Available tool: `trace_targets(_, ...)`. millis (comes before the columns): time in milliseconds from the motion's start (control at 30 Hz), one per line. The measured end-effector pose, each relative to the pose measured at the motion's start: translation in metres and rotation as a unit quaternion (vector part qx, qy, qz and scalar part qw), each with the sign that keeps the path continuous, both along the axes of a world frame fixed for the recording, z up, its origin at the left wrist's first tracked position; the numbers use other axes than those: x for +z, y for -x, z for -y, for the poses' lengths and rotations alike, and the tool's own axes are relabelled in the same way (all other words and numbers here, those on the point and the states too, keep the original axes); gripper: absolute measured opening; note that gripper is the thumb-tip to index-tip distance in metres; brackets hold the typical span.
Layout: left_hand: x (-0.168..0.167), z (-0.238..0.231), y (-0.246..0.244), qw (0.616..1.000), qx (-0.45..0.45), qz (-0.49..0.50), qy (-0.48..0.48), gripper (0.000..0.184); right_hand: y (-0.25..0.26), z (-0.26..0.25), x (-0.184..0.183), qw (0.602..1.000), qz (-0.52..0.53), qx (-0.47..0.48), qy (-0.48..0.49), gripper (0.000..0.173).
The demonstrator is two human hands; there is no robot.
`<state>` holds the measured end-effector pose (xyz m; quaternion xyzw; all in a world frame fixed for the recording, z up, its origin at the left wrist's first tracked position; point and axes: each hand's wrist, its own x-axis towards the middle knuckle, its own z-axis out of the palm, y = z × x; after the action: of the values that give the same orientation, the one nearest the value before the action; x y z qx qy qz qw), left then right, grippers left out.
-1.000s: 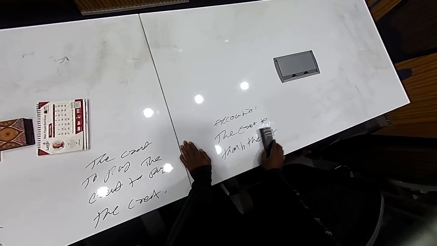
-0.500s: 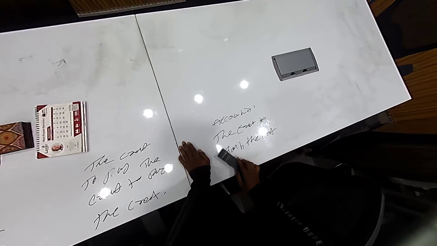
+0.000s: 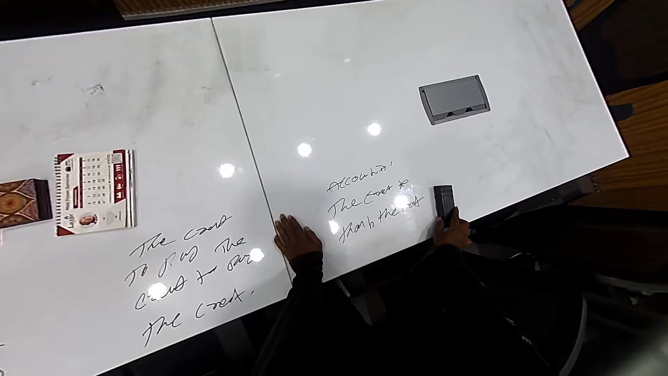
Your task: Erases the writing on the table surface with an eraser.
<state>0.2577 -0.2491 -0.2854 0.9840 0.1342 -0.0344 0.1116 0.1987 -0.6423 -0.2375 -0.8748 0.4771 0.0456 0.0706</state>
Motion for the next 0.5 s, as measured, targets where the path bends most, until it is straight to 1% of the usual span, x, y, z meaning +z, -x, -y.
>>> trace_targets(33,0.001,0.000,0.000,1.000,0.000,-0.002,-0.001,0.063,0.001,-0.006,-0.001,1.000,0.003,0.009,-0.002,0.067)
trace_targets(100,0.001,0.000,-0.001,1.000,-0.002,-0.007,-0.006,0.063,0.007,-0.025,-0.007,0.998,0.022,0.057,-0.002,0.068)
trace_targets(200,0.001,0.000,-0.001,1.000,-0.003,-0.011,-0.009,0.063,0.025,-0.070,-0.021,0.983,0.058,0.176,0.006,0.070)
trace_targets(267,0.001,0.000,-0.001,1.000,-0.003,-0.012,-0.012,0.063,0.038,-0.108,-0.029,0.962,0.079,0.260,0.004,0.070)
trace_targets(333,0.001,0.000,0.000,1.000,-0.003,-0.013,-0.013,0.064,0.049,-0.149,-0.028,0.938,0.086,0.336,-0.019,0.067)
trace_targets(433,0.003,0.001,0.000,1.000,-0.005,-0.007,-0.004,0.064,0.060,-0.206,-0.015,0.902,0.064,0.417,-0.094,0.060)
trace_targets(500,0.006,0.001,0.000,1.000,-0.004,-0.008,0.003,0.063,0.065,-0.231,-0.010,0.881,0.054,0.453,-0.122,0.058)
